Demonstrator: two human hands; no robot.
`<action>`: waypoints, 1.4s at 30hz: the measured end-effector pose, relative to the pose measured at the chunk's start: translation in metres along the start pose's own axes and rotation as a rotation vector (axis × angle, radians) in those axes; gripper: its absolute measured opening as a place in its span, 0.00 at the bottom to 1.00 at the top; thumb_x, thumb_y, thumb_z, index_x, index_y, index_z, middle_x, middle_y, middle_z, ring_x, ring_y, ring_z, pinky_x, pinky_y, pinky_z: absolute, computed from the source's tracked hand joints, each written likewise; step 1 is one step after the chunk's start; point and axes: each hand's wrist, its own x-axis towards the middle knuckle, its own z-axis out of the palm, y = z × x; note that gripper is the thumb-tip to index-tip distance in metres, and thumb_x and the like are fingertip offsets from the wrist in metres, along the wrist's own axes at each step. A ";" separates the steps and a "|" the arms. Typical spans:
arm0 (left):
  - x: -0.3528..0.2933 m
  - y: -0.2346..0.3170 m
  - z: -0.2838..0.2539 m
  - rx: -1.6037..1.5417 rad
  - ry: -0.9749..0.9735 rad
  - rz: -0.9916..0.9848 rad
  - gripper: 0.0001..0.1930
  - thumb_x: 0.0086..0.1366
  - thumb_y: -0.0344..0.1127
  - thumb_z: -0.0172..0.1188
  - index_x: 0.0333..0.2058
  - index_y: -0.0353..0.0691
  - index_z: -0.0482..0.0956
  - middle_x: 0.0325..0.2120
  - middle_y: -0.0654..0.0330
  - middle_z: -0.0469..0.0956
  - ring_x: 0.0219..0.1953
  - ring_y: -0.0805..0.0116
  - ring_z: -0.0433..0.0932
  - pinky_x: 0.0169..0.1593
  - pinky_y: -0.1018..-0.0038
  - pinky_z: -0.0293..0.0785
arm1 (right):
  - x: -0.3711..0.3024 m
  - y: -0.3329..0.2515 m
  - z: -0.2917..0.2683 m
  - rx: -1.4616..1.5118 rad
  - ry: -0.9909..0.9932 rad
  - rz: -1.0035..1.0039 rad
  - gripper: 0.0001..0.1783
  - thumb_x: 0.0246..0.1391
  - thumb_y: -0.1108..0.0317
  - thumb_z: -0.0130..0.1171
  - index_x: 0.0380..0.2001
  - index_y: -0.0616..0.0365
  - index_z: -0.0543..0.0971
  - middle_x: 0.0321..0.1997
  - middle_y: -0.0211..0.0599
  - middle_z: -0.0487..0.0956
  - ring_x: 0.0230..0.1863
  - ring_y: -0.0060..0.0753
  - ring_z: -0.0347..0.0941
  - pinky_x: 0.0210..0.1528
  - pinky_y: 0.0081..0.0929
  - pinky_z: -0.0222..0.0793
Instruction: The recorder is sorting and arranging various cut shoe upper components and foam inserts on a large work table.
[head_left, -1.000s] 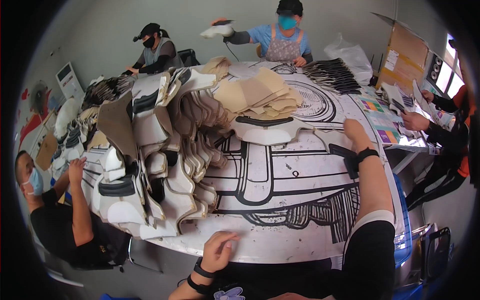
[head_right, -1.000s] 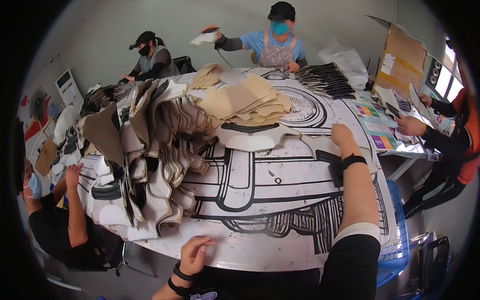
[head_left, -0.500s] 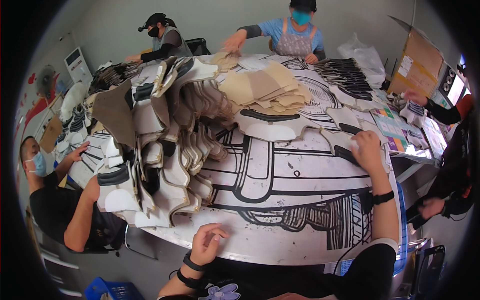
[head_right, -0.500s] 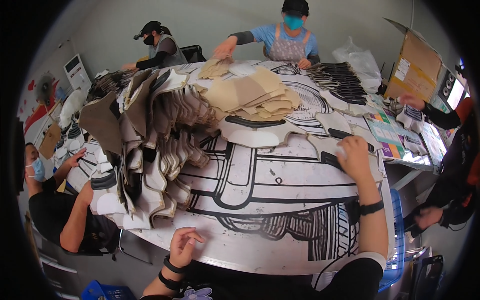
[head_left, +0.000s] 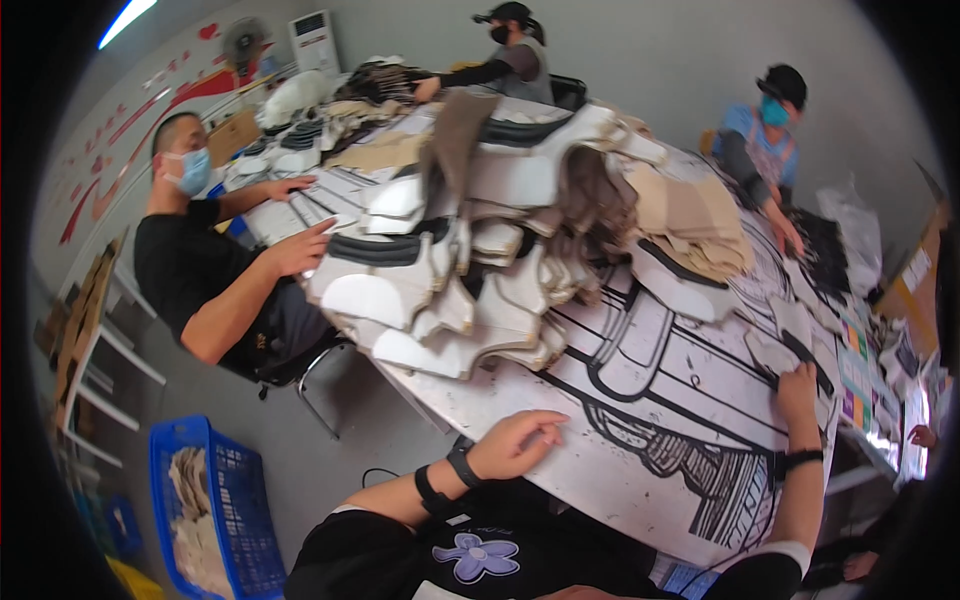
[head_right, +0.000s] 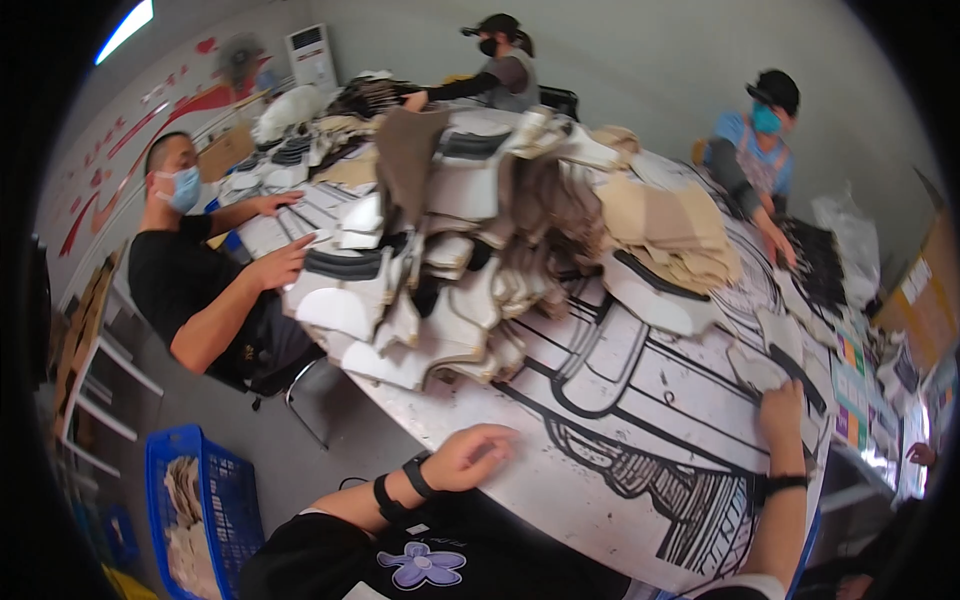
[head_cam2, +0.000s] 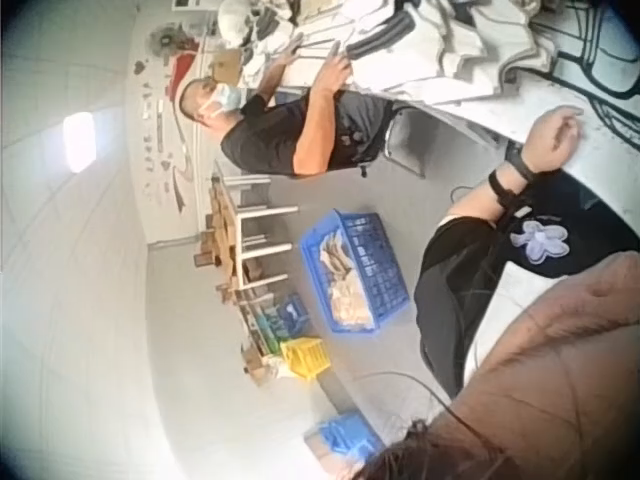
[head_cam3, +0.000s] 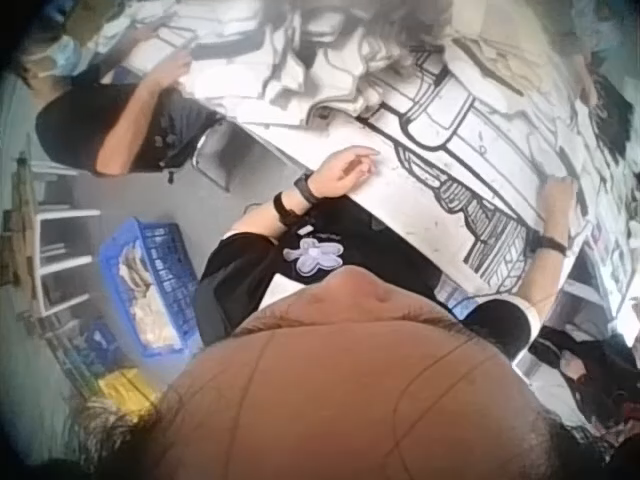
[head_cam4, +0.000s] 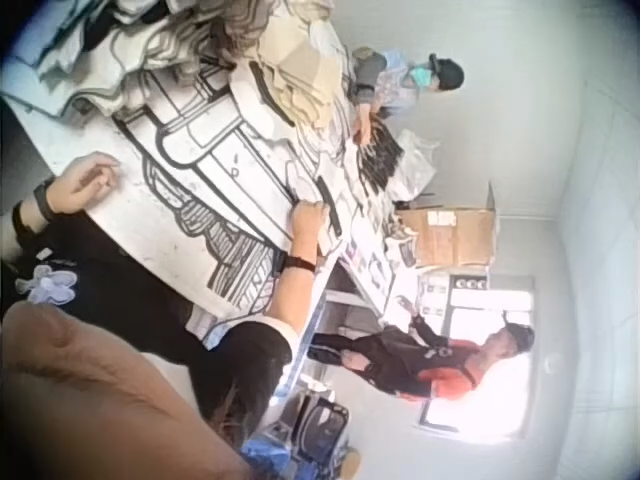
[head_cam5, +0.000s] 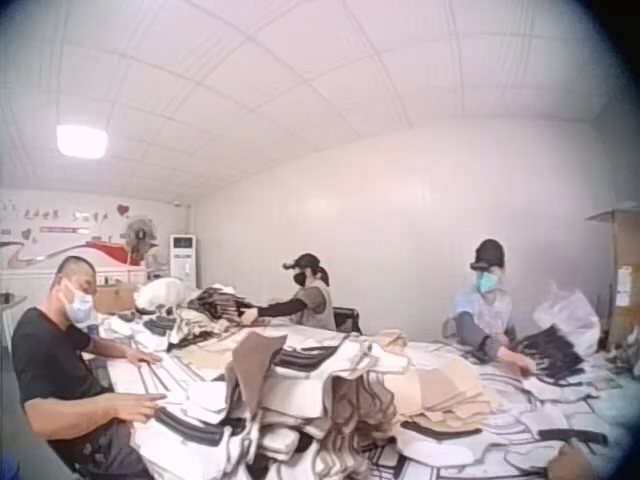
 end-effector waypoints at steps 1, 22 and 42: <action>0.001 0.009 0.000 0.015 0.031 0.011 0.18 0.57 0.28 0.51 0.48 0.36 0.68 0.31 0.58 0.74 0.36 0.63 0.74 0.44 0.70 0.68 | -0.005 -0.002 -0.008 -0.031 0.103 -0.010 0.11 0.40 0.69 0.47 0.22 0.63 0.77 0.27 0.44 0.77 0.41 0.45 0.67 0.55 0.45 0.53; 0.051 0.174 -0.039 1.224 0.525 0.723 0.12 0.47 0.32 0.54 0.33 0.42 0.78 0.30 0.64 0.75 0.40 0.71 0.72 0.51 0.68 0.61 | -0.077 -0.174 -0.312 -0.405 0.988 -0.484 0.15 0.48 0.68 0.51 0.39 0.61 0.76 0.40 0.34 0.73 0.42 0.35 0.57 0.49 0.35 0.53; 0.059 0.040 -0.425 1.770 1.376 -0.461 0.10 0.57 0.46 0.51 0.26 0.51 0.80 0.20 0.60 0.78 0.28 0.61 0.77 0.36 0.66 0.66 | -0.051 -0.178 -0.202 0.858 0.838 -0.193 0.10 0.33 0.69 0.67 0.19 0.57 0.74 0.16 0.32 0.67 0.22 0.34 0.64 0.28 0.30 0.61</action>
